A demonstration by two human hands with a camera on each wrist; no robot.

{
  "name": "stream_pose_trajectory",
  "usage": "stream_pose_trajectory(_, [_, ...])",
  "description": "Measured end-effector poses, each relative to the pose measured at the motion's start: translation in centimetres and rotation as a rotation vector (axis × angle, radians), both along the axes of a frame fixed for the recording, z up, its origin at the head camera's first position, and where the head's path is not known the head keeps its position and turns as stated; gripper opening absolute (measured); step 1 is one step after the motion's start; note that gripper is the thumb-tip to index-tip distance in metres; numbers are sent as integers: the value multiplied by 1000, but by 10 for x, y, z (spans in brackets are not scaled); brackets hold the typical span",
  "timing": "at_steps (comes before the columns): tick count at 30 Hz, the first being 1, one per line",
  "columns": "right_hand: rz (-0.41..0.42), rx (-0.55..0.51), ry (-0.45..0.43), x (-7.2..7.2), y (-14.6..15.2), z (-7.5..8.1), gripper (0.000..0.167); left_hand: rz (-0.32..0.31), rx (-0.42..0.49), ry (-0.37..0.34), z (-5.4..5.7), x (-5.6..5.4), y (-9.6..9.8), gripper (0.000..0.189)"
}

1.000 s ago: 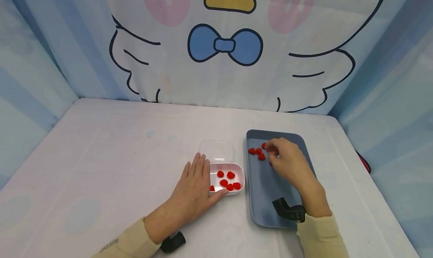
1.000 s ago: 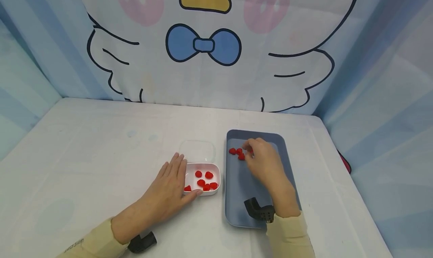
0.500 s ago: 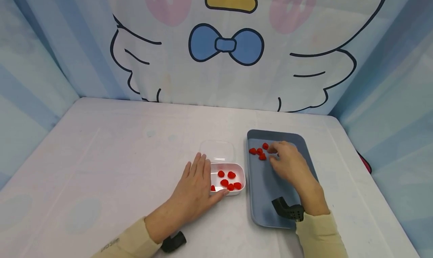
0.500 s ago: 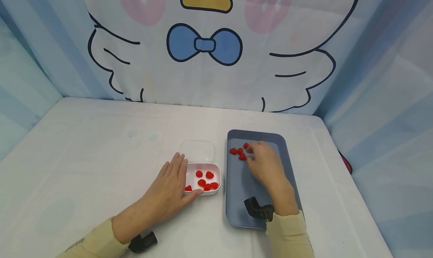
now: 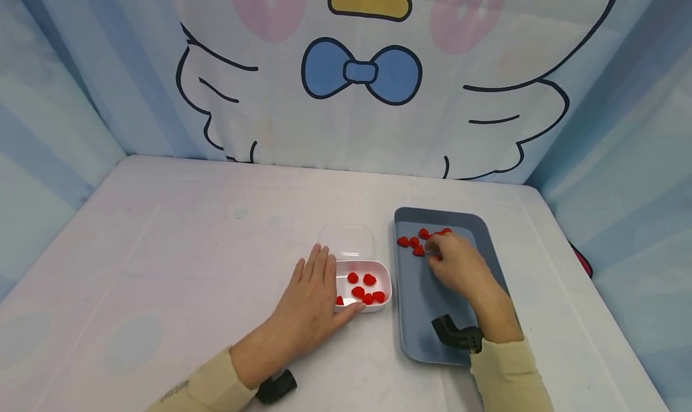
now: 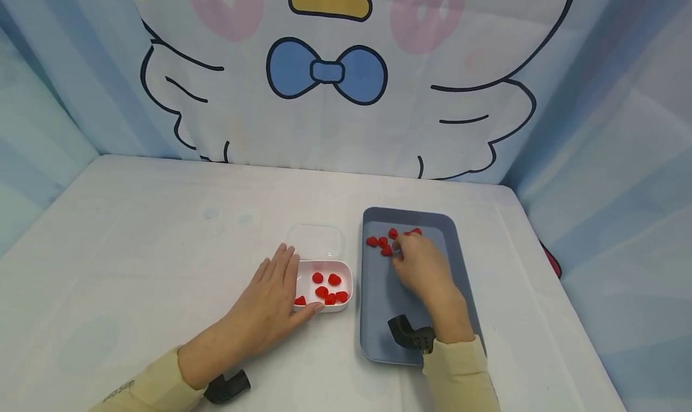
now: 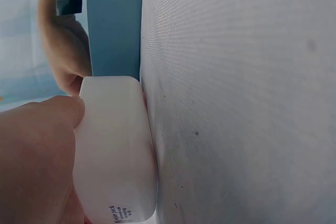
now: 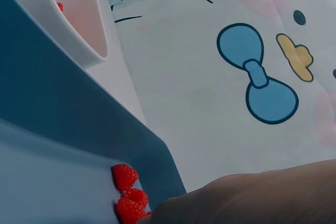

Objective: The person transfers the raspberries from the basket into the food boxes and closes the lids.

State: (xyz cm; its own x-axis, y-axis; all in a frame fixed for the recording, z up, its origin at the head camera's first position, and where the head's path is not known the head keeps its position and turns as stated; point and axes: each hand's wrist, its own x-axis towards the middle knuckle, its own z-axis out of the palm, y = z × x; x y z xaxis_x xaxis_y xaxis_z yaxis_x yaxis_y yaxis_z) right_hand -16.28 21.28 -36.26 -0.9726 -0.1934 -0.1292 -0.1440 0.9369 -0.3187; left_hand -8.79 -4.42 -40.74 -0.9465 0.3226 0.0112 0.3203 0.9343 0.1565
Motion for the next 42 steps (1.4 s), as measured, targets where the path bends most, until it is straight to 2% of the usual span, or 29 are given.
stream_pose_trajectory(13, [-12, 12, -47, -1, 0, -2, 26, 0, 14, -9, 0, 0, 1, 96])
stream_pose_trajectory(42, [-22, 33, -57, 2, 3, 0, 25, 3, 23, -16, 0, 0, 1, 96])
